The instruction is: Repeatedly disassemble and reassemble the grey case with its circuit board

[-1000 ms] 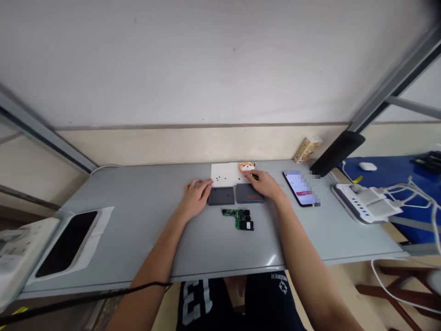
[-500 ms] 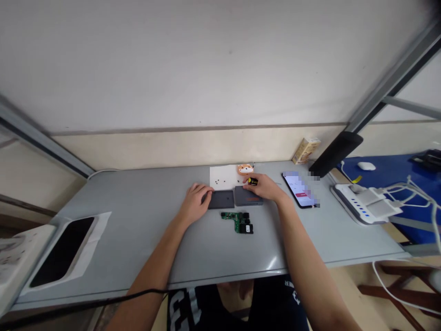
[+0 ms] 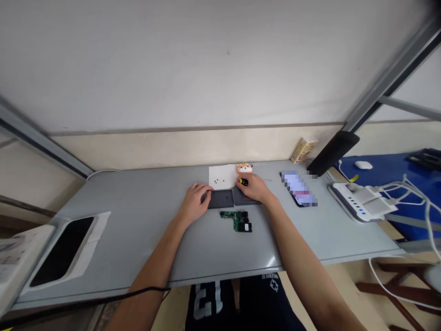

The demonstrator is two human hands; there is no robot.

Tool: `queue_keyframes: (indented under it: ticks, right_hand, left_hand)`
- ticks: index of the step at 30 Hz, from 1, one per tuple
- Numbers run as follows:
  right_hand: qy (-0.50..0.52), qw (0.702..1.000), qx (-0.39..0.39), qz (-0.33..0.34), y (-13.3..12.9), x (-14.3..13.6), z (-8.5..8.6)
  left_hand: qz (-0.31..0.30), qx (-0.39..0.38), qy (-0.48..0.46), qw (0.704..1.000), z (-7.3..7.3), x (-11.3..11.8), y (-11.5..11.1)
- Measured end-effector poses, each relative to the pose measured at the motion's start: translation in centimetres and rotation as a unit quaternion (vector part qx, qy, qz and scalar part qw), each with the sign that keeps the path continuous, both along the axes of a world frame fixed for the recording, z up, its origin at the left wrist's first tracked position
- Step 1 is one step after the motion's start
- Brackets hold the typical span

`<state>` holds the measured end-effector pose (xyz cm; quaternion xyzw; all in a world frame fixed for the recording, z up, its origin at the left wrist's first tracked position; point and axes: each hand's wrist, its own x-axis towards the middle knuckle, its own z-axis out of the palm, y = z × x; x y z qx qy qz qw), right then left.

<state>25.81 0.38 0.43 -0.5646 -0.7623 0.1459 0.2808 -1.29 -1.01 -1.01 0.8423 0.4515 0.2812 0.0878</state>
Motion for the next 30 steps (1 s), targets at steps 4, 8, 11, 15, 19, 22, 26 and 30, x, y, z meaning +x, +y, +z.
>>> queue_keyframes:
  ticks: [4, 8, 11, 15, 19, 22, 26, 30]
  right_hand:
    - [0.005, 1.000, 0.005, 0.012, 0.1, 0.1, -0.1]
    - [-0.001, 1.000, 0.013, 0.024, 0.0, 0.1, 0.3]
    - [-0.016, 0.999, 0.045, 0.017, -0.2, -0.4, 0.7]
    - [-0.041, 0.996, 0.073, -0.028, -0.5, -1.7, 0.9]
    - [-0.084, 0.995, 0.026, -0.041, -0.6, -2.3, 0.5]
    - [-0.095, 0.995, 0.006, -0.037, -0.5, -1.9, 0.3]
    - [-0.099, 0.994, -0.015, -0.048, -0.4, -1.3, 0.3]
    - [-0.098, 0.993, -0.026, -0.059, -0.4, -1.2, 0.3]
  left_hand:
    - [-0.001, 0.004, 0.000, 1.000, 0.1, 0.2, -0.1]
    - [-0.004, 0.005, -0.001, 1.000, 0.0, 0.3, -0.1]
    - [-0.004, 0.008, 0.000, 1.000, -0.1, 0.3, -0.1]
    - [-0.002, 0.008, 0.001, 1.000, 0.0, 0.3, -0.1]
    - [-0.001, 0.013, -0.001, 1.000, 0.0, 0.4, -0.1]
    - [-0.002, 0.012, -0.005, 1.000, -0.1, 0.4, -0.1]
    - [-0.001, 0.011, -0.005, 1.000, -0.1, 0.4, -0.1]
    - [0.001, 0.013, -0.008, 1.000, -0.1, 0.3, -0.1]
